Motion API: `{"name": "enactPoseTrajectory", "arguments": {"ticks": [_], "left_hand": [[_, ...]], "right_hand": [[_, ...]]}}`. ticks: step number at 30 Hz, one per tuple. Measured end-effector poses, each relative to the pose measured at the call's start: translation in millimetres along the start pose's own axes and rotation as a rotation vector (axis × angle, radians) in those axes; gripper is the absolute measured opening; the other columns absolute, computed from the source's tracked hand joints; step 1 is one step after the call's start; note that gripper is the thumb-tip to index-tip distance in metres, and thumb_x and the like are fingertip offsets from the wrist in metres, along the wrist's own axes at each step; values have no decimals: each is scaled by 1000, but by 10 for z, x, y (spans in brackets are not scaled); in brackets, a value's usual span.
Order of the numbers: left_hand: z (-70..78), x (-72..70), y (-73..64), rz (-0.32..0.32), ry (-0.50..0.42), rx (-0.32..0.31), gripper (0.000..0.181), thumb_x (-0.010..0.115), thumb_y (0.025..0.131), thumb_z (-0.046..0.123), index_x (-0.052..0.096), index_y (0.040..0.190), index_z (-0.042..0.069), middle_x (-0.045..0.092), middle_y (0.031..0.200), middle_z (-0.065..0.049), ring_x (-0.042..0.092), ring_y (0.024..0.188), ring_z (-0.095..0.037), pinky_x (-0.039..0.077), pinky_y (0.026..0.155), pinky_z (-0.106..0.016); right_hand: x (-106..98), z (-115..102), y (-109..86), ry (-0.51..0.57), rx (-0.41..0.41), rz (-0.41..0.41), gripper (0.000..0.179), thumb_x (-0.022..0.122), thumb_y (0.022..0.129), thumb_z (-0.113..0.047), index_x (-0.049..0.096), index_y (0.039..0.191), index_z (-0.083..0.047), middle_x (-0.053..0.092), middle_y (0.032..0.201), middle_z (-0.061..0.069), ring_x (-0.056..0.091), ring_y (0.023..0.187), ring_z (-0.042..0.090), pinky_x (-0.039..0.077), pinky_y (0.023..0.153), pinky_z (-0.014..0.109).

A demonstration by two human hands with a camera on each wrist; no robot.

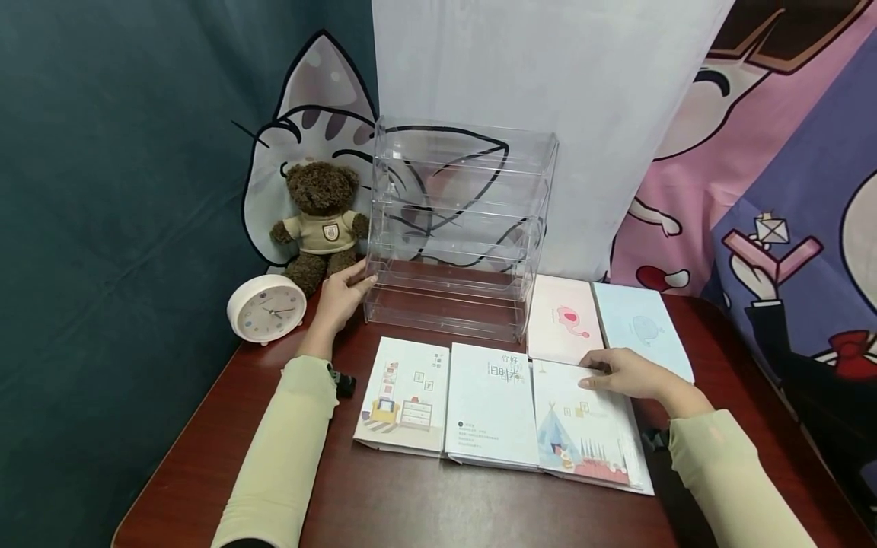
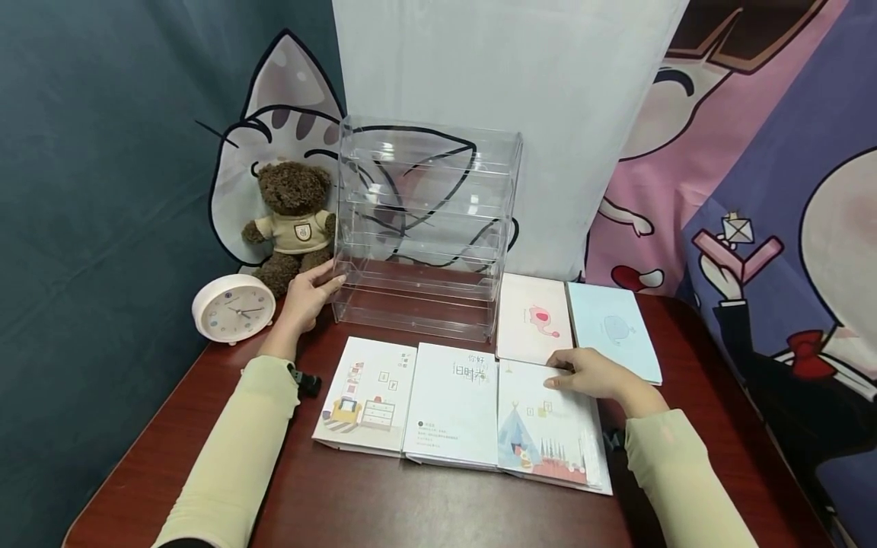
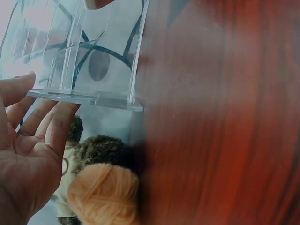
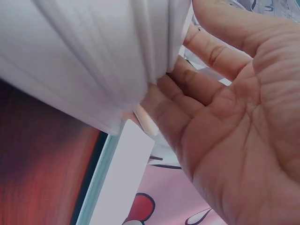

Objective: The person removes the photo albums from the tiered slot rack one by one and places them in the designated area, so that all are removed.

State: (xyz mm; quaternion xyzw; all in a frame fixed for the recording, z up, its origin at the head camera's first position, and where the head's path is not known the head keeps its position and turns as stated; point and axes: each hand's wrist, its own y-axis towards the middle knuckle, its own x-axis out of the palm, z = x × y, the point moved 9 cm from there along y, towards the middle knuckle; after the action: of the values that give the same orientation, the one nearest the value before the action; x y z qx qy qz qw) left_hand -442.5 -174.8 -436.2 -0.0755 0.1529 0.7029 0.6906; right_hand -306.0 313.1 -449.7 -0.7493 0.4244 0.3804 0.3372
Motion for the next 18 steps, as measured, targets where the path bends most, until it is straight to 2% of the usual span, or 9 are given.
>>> {"name": "enactPoseTrajectory", "arguments": {"ticks": [3, 5, 8, 10, 12, 15, 17, 18], "left_hand": [[18, -6, -8, -35, 41, -27, 59, 69, 97, 38, 47, 151, 30, 58, 142, -10, 61, 122, -28, 50, 101, -45], [59, -19, -19, -69, 114, -27, 60, 66, 98, 40, 44, 153, 30, 57, 144, -9, 60, 124, -29, 48, 104, -48], [161, -48, -42, -112, 220, 4, 59, 63, 100, 41, 43, 154, 26, 58, 143, -10, 57, 127, -31, 45, 105, -51], [238, -86, -57, -123, 301, 34, 58, 60, 101, 43, 45, 154, 24, 59, 141, -10, 57, 126, -32, 45, 104, -52], [298, -129, -73, -126, 346, 44, 56, 59, 102, 44, 47, 153, 26, 63, 136, -12, 61, 118, -33, 49, 96, -52], [385, -204, -98, -116, 392, 56, 52, 57, 102, 44, 49, 151, 28, 70, 121, -14, 69, 100, -34, 51, 83, -50], [481, -256, -106, -103, 431, 98, 49, 57, 103, 41, 51, 150, 26, 68, 126, -15, 69, 98, -35, 52, 82, -50], [541, -282, -109, -96, 449, 126, 49, 57, 103, 39, 52, 150, 24, 65, 129, -15, 68, 102, -35, 52, 85, -52]], "right_hand": [[7, 2, 10, -14, -5, 17, 32, 79, 88, -32, 72, 108, -10, 67, 99, -1, 55, 88, 18, 50, 78, 37], [9, 7, 20, -22, -9, 21, 32, 80, 87, -32, 72, 108, -9, 67, 99, -1, 55, 88, 18, 50, 79, 39], [-14, -8, 28, -24, -31, 24, 32, 79, 88, -32, 71, 109, -10, 66, 97, -2, 55, 87, 17, 50, 77, 36], [-63, -54, 31, -23, -68, 57, 28, 78, 90, -29, 71, 109, -9, 66, 96, -2, 57, 86, 17, 51, 74, 34], [-153, -134, 32, -49, -124, 129, 24, 75, 93, -25, 71, 110, -10, 67, 99, -1, 58, 87, 18, 51, 74, 35], [-348, -272, 31, -126, -185, 303, 19, 68, 97, -23, 71, 113, -13, 68, 102, 1, 58, 90, 22, 47, 74, 39], [-479, -346, 42, -181, -185, 415, 21, 65, 98, -27, 70, 115, -15, 68, 106, 2, 55, 92, 24, 40, 74, 41], [-540, -376, 55, -201, -171, 461, 23, 64, 99, -31, 69, 116, -16, 68, 108, 4, 54, 95, 27, 37, 74, 43]]}}
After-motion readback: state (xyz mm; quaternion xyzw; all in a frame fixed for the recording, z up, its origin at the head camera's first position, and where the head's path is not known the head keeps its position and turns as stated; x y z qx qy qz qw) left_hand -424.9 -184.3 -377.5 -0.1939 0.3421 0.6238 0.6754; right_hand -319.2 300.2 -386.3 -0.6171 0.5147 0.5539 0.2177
